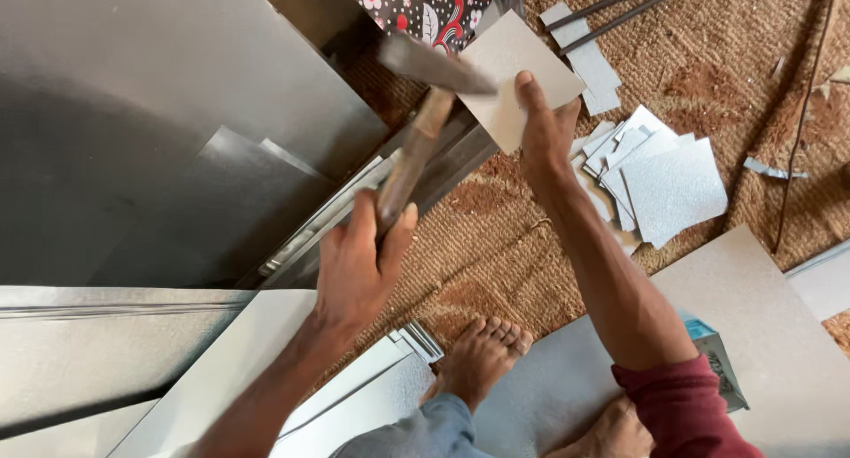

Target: The person sits on the floor and repeatedly hammers small square metal pieces on a metal anvil. They pick up each piece, place it on the anvil, strike it with a hammer, and set it aside. The person handles the metal squares and hammer by hand.

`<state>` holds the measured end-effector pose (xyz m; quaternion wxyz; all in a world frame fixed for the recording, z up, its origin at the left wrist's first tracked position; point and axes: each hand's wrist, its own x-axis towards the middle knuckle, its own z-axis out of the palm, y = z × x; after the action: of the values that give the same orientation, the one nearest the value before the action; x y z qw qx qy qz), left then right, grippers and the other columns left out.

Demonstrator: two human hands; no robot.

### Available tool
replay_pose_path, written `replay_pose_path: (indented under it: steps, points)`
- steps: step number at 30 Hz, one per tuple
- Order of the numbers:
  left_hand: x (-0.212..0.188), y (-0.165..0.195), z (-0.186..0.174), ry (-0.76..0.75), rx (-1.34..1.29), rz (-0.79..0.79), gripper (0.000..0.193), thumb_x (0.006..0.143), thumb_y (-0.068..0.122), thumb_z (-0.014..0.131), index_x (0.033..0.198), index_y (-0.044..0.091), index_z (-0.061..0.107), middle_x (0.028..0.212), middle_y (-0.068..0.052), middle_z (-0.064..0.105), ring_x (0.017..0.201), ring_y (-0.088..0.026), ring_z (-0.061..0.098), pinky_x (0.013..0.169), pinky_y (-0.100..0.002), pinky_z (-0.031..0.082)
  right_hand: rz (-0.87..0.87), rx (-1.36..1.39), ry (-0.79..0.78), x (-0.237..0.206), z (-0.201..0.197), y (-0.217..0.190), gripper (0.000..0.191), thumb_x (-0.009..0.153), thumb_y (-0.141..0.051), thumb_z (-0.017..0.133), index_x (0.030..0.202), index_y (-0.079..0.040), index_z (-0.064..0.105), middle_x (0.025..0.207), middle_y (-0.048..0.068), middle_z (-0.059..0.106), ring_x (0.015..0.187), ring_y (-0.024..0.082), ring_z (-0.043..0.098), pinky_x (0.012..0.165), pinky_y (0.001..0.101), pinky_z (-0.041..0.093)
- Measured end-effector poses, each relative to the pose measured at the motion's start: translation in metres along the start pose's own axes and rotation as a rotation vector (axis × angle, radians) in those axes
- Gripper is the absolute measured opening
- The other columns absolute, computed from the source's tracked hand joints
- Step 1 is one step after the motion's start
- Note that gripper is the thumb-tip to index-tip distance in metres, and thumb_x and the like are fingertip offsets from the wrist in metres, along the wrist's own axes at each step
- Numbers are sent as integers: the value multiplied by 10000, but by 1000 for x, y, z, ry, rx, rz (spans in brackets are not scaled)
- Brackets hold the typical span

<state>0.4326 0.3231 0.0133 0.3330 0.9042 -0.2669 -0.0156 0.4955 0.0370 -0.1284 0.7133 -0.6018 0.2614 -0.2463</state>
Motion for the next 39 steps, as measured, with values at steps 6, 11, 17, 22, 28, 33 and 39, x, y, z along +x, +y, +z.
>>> replay_pose_path:
  steps: [6, 11, 17, 22, 28, 33, 39]
  points:
    - [46, 14, -7, -114, 253, -12, 345, 1089, 287, 594, 1147, -47, 526, 578, -79, 605, 379, -160, 598, 267, -303, 473, 31, -89, -3, -10, 3, -19, 581, 893, -367, 713, 1213, 103, 593, 1138, 275, 688, 1111, 392, 691, 961, 555, 604]
    - [38, -11, 7, 151, 148, 95, 316, 1084, 294, 607, 1035, -13, 547, 606, -142, 633, 467, -200, 644, 389, -330, 497, -8, -148, -10, -13, -1, -19, 582, 928, -384, 703, 1243, 86, 567, 1159, 248, 672, 1148, 376, 656, 972, 547, 563]
    - [44, -12, 8, -164, 403, -24, 383, 1018, 293, 652, 1131, -55, 539, 544, -208, 656, 430, -303, 672, 386, -421, 537, -70, -14, -62, -9, 1, -17, 581, 938, -350, 715, 1265, 113, 588, 1185, 235, 680, 1134, 338, 659, 989, 495, 555]
    - [46, 1, -2, 254, 0, 99, 305, 1073, 258, 603, 1091, -33, 513, 629, -175, 651, 562, -278, 726, 456, -387, 554, 8, -61, -24, -11, 0, -16, 596, 927, -356, 729, 1260, 106, 553, 1120, 186, 682, 1070, 286, 670, 909, 428, 586]
    - [48, -3, 5, -108, 522, 88, 375, 1014, 361, 665, 1051, 3, 562, 530, -189, 633, 472, -351, 676, 440, -438, 544, -156, 59, -87, -9, 1, -6, 597, 959, -360, 721, 1288, 122, 590, 1165, 181, 671, 1060, 254, 639, 916, 395, 540]
    - [52, 5, 2, -193, 320, -137, 404, 1080, 338, 545, 1225, -39, 545, 605, -161, 662, 431, -260, 661, 355, -414, 542, 17, -121, -21, -5, 2, -3, 604, 925, -393, 730, 1239, 102, 582, 1113, 188, 680, 1040, 268, 671, 879, 416, 596]
    - [50, 12, -3, -300, -107, -241, 460, 1027, 425, 589, 1201, 0, 593, 580, -109, 600, 437, -173, 580, 384, -384, 493, -43, -73, -35, -2, 1, -7, 624, 912, -379, 725, 1305, 73, 550, 1203, 211, 689, 1146, 343, 665, 983, 487, 562]
